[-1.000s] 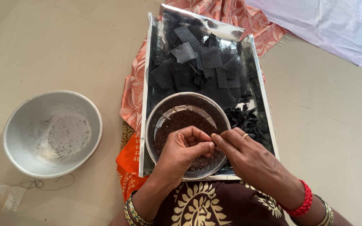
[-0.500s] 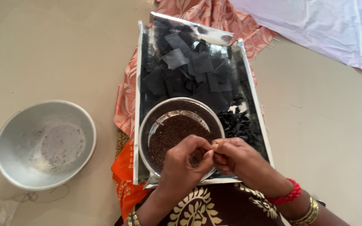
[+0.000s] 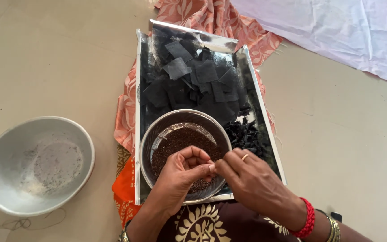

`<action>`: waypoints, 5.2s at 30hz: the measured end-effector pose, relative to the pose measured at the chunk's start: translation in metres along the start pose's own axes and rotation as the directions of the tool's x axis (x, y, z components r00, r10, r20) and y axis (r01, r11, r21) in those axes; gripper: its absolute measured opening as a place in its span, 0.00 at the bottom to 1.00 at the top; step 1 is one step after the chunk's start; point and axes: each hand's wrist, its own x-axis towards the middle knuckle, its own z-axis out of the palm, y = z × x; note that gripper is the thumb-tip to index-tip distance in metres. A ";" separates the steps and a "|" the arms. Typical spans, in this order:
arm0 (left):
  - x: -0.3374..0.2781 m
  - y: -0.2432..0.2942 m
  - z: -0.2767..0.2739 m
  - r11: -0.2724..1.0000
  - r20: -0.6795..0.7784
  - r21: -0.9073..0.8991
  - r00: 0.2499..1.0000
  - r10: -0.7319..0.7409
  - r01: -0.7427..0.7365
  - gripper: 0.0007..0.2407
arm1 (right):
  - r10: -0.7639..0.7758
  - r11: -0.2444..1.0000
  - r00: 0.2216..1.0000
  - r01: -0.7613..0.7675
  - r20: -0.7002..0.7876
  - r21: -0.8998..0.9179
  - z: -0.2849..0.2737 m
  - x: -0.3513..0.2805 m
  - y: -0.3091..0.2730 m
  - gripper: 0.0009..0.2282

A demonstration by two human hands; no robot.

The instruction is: Rolling small black rectangular pieces of material with seeds or grains inside.

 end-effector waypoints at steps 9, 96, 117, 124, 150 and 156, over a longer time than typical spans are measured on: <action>-0.017 0.008 0.031 0.539 0.139 0.730 0.864 0.484 -0.420 0.05 | 0.327 -0.291 0.741 -0.512 0.587 0.808 0.035 -0.017 0.028 0.15; -0.002 -0.009 0.008 0.937 -0.209 0.213 0.924 0.321 -0.278 0.06 | 0.398 0.839 0.882 -0.237 -0.253 0.490 0.009 0.026 -0.015 0.16; -0.004 0.004 0.022 0.937 -0.220 0.260 0.931 0.292 -0.233 0.07 | 0.555 -0.289 0.713 -0.319 0.429 0.903 0.029 0.016 0.017 0.10; -0.008 0.015 0.029 0.949 -0.211 0.272 0.952 0.222 -0.161 0.13 | 0.533 -0.007 0.803 -0.312 0.267 0.950 0.022 0.018 0.011 0.07; 0.004 0.018 -0.005 0.963 -0.385 0.127 0.883 0.269 -0.238 0.09 | 0.040 0.932 0.962 -0.134 0.271 0.338 0.038 0.049 -0.004 0.12; 0.007 0.011 -0.015 0.970 -0.410 0.141 0.880 0.240 -0.199 0.10 | 0.040 0.963 0.956 -0.115 0.290 0.245 0.054 0.045 0.002 0.06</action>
